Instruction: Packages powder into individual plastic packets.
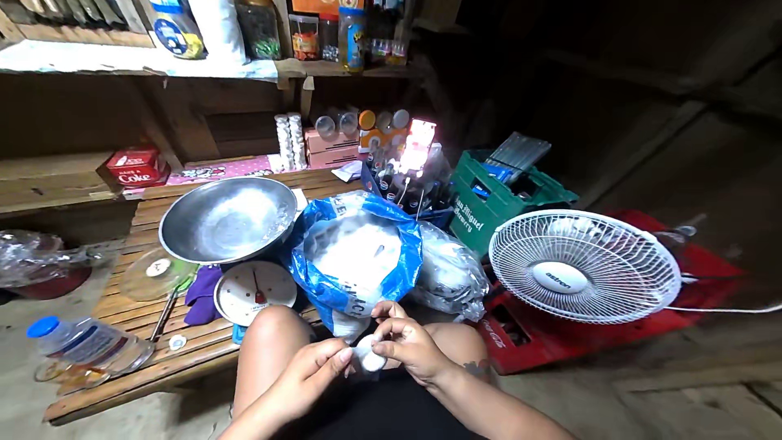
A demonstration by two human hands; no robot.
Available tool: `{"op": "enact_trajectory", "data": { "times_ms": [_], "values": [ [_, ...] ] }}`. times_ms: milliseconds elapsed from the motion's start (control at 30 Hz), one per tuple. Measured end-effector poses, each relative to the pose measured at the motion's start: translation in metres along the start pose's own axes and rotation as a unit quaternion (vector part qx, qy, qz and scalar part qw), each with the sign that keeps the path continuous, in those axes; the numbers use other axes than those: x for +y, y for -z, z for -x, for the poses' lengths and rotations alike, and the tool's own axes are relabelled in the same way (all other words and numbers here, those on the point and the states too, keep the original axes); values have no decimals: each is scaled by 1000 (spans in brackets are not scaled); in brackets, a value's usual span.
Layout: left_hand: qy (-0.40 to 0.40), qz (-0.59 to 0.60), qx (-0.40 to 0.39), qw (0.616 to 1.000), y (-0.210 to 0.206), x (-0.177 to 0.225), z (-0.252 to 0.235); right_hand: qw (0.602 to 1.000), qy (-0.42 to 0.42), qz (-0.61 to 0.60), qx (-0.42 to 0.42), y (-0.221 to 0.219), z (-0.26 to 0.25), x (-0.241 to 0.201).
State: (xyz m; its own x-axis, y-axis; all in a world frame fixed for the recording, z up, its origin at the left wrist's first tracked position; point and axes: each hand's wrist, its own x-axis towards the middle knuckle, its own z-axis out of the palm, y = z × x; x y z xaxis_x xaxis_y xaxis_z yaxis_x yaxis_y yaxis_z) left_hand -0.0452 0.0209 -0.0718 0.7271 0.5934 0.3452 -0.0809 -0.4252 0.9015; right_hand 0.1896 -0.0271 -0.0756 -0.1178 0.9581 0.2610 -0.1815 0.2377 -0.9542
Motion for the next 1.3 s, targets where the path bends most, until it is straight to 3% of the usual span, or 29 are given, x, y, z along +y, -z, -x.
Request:
{"op": "enact_trajectory", "data": {
  "times_ms": [333,667,1000,1133,1300],
  "values": [
    [72,56,119,989,36,11,57,983,102,121,-93,-47,-51,21],
    [88,95,186,974,83,20,95,975,138,134,-109,-103,-98,47],
    [90,133,185,970,111,1,97,961,177,178,-119,-107,-124,64],
    [55,152,190,968,124,-6,97,944,206,221,-130,-105,-132,63],
    [62,155,301,939,136,-46,88,960,143,208,-118,-101,-139,65]
  ]
}}
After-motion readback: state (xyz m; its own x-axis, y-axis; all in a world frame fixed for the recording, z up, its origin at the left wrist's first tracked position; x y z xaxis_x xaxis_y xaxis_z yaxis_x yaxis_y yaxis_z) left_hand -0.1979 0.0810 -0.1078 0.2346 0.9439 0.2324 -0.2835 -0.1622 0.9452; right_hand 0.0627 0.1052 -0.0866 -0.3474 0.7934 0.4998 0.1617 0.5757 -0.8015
